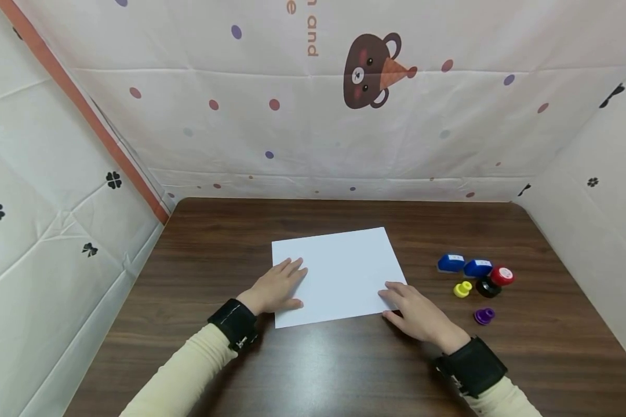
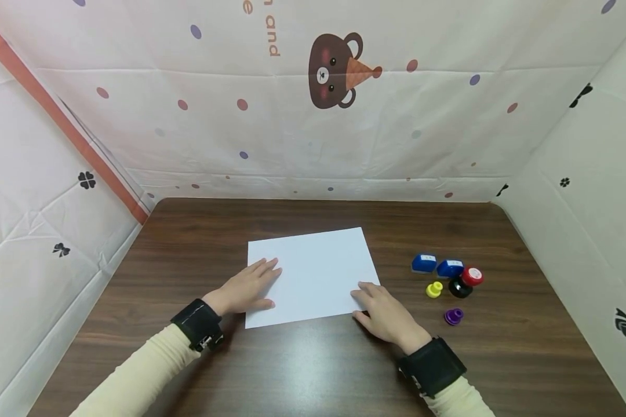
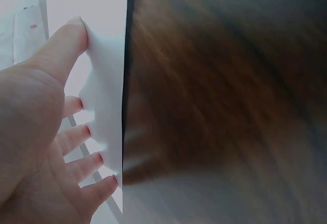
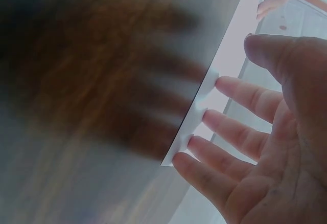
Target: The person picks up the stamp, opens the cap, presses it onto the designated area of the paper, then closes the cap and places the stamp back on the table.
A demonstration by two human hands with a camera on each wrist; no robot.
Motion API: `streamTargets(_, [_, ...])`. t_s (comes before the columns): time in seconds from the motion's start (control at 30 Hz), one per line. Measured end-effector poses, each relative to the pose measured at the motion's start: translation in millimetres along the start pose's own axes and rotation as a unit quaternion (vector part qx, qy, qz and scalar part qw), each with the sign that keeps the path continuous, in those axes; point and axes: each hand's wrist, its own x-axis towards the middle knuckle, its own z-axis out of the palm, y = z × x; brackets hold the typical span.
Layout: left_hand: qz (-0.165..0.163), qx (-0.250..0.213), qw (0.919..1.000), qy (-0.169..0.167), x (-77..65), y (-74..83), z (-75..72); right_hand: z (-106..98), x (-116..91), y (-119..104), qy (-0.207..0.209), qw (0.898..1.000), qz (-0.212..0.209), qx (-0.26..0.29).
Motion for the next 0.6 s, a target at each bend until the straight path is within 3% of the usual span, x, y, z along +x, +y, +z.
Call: streamTargets(0.6, [0.029,0.017,0.999,-0.03,13.9,22.4,-2.8,-8,-33,7,-0.009,1.0,0.02,-0.005])
